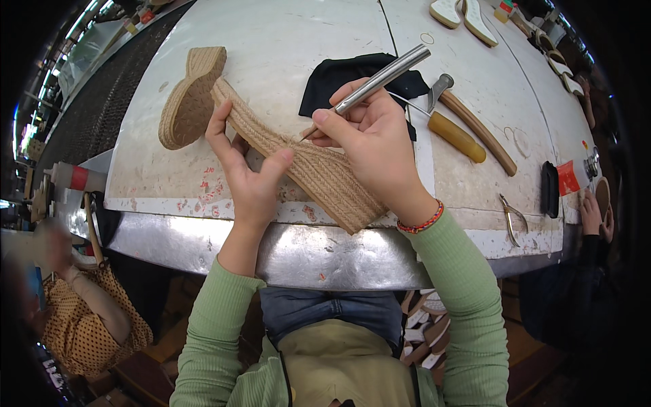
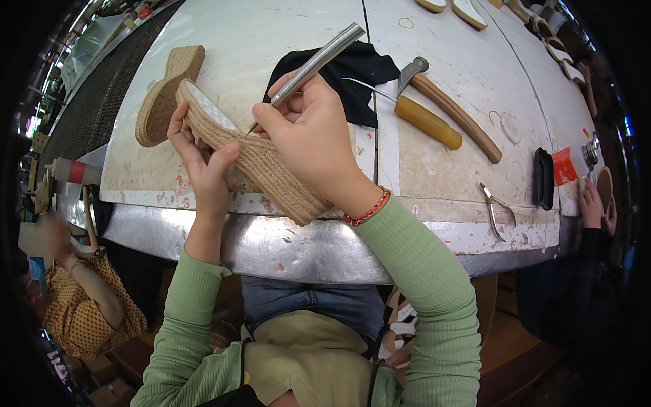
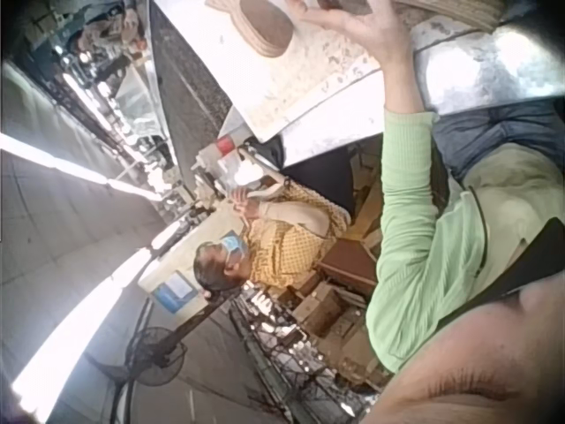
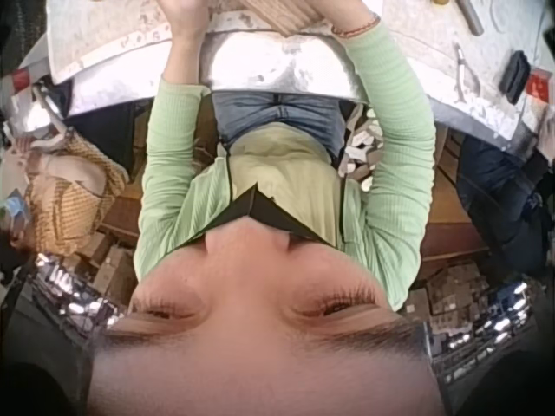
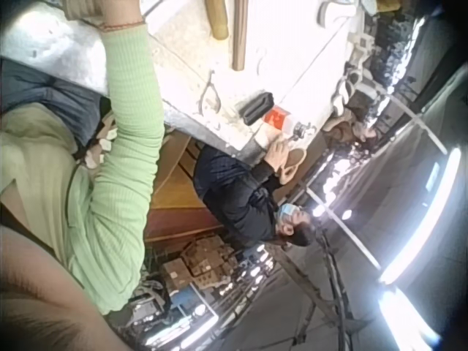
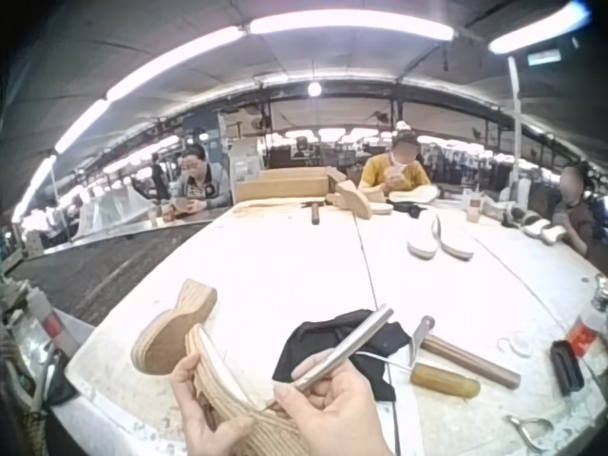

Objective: The person uses a metal awl to stitch a woven espadrille sole to a shoe upper. They repeatedly pierce the material and pull the thread through, working along the edge of the sole. The person occasionally repositions the shoe and continues stitching.

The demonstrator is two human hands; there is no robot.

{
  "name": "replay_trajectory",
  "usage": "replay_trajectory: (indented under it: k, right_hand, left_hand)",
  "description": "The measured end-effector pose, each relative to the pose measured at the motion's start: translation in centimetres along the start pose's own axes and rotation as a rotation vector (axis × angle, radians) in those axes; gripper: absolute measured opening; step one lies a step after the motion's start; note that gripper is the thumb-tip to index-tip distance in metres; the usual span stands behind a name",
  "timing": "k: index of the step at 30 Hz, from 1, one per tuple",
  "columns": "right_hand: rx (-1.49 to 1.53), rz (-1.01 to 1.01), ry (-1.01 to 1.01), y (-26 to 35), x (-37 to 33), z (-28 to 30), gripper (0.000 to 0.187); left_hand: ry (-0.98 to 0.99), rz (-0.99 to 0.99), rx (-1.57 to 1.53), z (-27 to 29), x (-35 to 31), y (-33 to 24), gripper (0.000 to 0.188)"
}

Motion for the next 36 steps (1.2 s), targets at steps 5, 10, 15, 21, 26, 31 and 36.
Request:
replay_trajectory:
  k: [5,10,15,21,26,31,36]
  right_hand:
    - [-0.011,-0.002,0.012,-0.2,0.1,0.1,0.024]
    - [0.008,0.036,0.014,-0.2,0.0,0.0,0.024]
    - [-0.009,0.055,0.003,0.1,-0.2,0.0,0.023]
    - [-0.055,0.089,0.07,0.1,-0.4,-0.1,0.021]
    - [-0.24,0.117,0.117,0.2,-0.8,-0.5,0.02]
    - [-0.269,0.11,0.111,0.3,-0.8,-0.6,0.02]
    - [-0.244,0.158,0.112,0.2,-0.7,-0.7,0.021]
  left_hand:
    - [0.031,-0.041,0.112,-0.2,-0.1,0.0,0.091]
    - [0.016,0.018,-0.002,-0.6,-0.1,-0.4,0.087]
    - [-0.011,0.03,-0.016,-0.5,-0.1,-0.4,0.078]
    - [0.009,0.038,-0.145,0.2,0.1,-0.2,0.074]
    - [0.05,0.055,-0.083,0.3,-0.1,-0.3,0.084]
    - [0.03,-0.028,-0.011,0.2,-0.1,0.1,0.086]
    - [0.028,-0.006,-0.019,0.0,-0.1,0.0,0.086]
Point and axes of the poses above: each hand's wrist, its own x-axis towards the middle knuckle, its own z-axis out of the back of the hand, y = z × x, the point moved 3 cm from there along x, towards the middle knuckle, and after that the axes turned 9 degrees about x, right-handed, at the moved point
